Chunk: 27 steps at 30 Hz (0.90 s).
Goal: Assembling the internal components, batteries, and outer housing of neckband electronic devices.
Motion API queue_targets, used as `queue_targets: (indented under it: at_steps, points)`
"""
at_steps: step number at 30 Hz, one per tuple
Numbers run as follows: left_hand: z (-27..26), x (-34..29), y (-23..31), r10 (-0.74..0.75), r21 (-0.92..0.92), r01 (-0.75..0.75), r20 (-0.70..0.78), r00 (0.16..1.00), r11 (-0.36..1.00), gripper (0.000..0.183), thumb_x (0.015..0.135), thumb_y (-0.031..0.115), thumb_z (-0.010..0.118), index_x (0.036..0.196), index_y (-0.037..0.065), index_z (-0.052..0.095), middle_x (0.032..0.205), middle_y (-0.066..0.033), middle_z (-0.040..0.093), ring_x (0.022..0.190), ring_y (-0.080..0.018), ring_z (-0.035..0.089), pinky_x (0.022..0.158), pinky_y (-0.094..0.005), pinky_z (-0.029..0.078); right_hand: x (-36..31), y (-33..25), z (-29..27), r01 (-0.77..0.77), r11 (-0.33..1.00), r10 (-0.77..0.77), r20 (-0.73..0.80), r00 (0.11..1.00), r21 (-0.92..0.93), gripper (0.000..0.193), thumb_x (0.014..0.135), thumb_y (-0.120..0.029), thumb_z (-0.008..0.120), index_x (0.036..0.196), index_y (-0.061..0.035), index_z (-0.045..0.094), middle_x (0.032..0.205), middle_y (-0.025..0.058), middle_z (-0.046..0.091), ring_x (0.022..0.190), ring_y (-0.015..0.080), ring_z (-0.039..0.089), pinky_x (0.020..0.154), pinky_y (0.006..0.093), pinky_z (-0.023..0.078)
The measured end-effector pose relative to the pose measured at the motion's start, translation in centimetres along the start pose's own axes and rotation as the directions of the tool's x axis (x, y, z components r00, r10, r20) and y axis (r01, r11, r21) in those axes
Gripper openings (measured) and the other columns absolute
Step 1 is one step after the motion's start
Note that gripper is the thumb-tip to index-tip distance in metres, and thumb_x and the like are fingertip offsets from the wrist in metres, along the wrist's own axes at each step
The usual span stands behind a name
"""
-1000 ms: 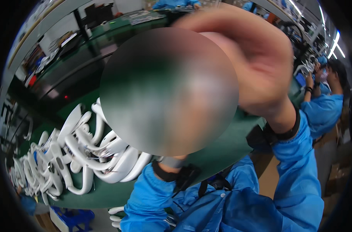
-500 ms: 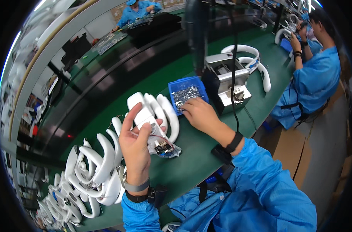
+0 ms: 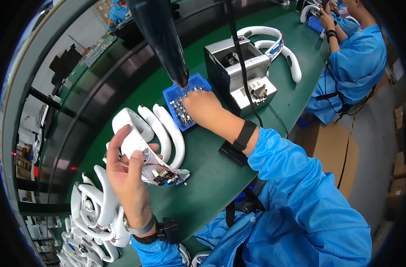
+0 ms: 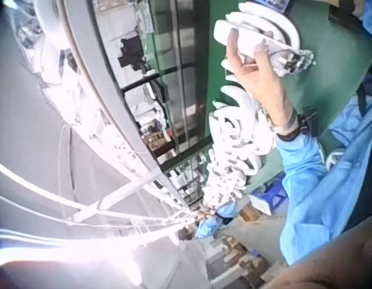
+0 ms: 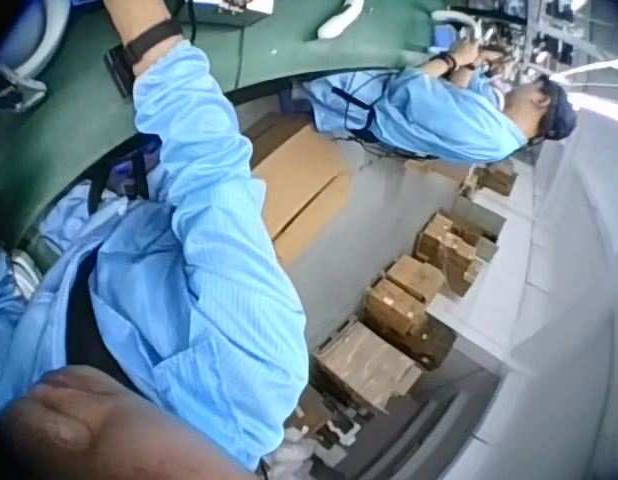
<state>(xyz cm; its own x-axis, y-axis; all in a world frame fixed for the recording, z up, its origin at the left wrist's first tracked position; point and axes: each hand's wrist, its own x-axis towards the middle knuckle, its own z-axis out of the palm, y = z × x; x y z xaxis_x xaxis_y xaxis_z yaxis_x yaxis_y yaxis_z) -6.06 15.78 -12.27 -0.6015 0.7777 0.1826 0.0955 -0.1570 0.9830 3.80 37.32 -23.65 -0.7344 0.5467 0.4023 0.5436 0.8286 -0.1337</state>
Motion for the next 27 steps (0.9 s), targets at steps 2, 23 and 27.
queue_targets:
  at_steps: [2, 23, 27]
  points:
    - [-0.3, 0.1, 0.0, -0.010, 0.009, 0.010, -0.005, 1.000, 1.000, 0.049, 0.095, 0.013, 0.057, 0.141, 0.001, 0.046, 0.093, -0.0185, 0.070, 0.074, -0.0193, 0.069, 0.066, -0.0302, 0.058, 0.6, -0.4, 0.2, -0.041, 0.999, 0.041, 0.032, 0.999, -0.011, 0.009, 0.081, -0.008, 0.062, 0.080, -0.0046, 0.070, 0.083, 0.0141, 0.068, 0.084, 0.0298, 0.072, 0.072, 0.0400, 0.059]
    - [-1.6, 0.5, -0.3, -0.019, -0.250, 0.065, 0.184, 0.983, 0.966, 0.047, 0.094, 0.008, 0.060, 0.138, -0.001, 0.048, 0.099, -0.0215, 0.072, 0.087, -0.0201, 0.072, 0.073, -0.0303, 0.059, -1.1, -2.4, -1.2, -0.103, 0.916, 0.187, -0.187, 0.964, 0.387, 0.009, 0.081, -0.009, 0.071, 0.088, -0.0037, 0.071, 0.080, 0.0123, 0.071, 0.071, 0.0312, 0.069, 0.065, 0.0380, 0.055]
    - [-1.6, 0.5, 0.0, -0.031, -0.242, 0.074, 0.174, 0.984, 0.967, 0.047, 0.093, 0.007, 0.060, 0.138, -0.002, 0.048, 0.100, -0.0213, 0.071, 0.089, -0.0206, 0.072, 0.074, -0.0312, 0.059, -1.2, -2.4, -1.3, -0.130, 0.897, 0.223, -0.179, 0.958, 0.423, 0.009, 0.081, -0.008, 0.070, 0.088, -0.0033, 0.070, 0.079, 0.0127, 0.071, 0.072, 0.0307, 0.070, 0.066, 0.0386, 0.055]
